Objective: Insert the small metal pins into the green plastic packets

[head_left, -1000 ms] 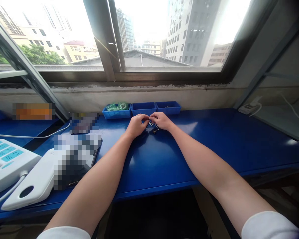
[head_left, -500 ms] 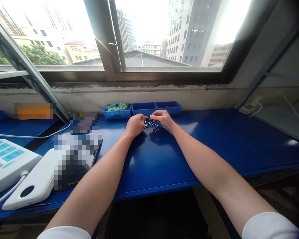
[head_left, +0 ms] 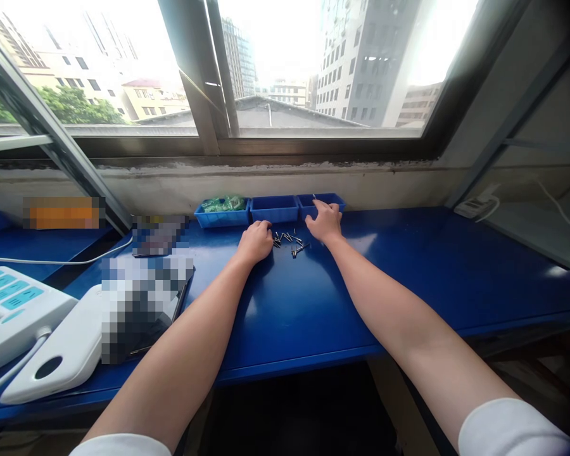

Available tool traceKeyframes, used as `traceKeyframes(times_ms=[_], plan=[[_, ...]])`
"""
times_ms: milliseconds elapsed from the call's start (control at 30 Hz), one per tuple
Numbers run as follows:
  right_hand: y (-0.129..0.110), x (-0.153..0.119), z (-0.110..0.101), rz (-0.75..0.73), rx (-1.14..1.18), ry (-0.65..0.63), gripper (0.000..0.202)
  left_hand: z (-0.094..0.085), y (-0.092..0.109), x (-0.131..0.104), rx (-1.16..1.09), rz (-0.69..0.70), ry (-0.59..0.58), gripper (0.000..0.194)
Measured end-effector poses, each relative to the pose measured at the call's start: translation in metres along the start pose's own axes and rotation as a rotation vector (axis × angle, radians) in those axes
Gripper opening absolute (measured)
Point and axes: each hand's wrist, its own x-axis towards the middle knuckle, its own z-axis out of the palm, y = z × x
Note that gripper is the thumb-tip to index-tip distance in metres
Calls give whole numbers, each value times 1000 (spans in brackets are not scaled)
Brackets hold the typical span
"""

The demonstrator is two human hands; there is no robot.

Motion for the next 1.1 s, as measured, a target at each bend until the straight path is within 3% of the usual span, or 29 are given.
traceKeyframes(times_ms=[100, 467, 567, 667, 767, 867, 1100], plan=[[5, 1, 2, 54, -87, -58, 63, -1, 0, -1, 36, 24, -51, 43], [12, 5, 11, 99, -113, -183, 75, 0, 0, -2, 54, 35, -125, 42], [5, 2, 9, 34, -79, -79, 61, 0, 0, -1, 53, 38, -128, 42], [-4, -1, 5, -98, 2, -6, 29, 0, 1, -2, 62, 36, -125, 42], [-12, -4, 3, -234, 89, -160, 15, -1, 1, -2, 75, 45, -122, 41], [-15, -9, 4, -262, 93, -318, 12, -1, 2, -2, 91, 57, -128, 41], [-14, -11, 12, -272, 28, -441, 14, -1, 3, -2, 98, 61, -137, 39]])
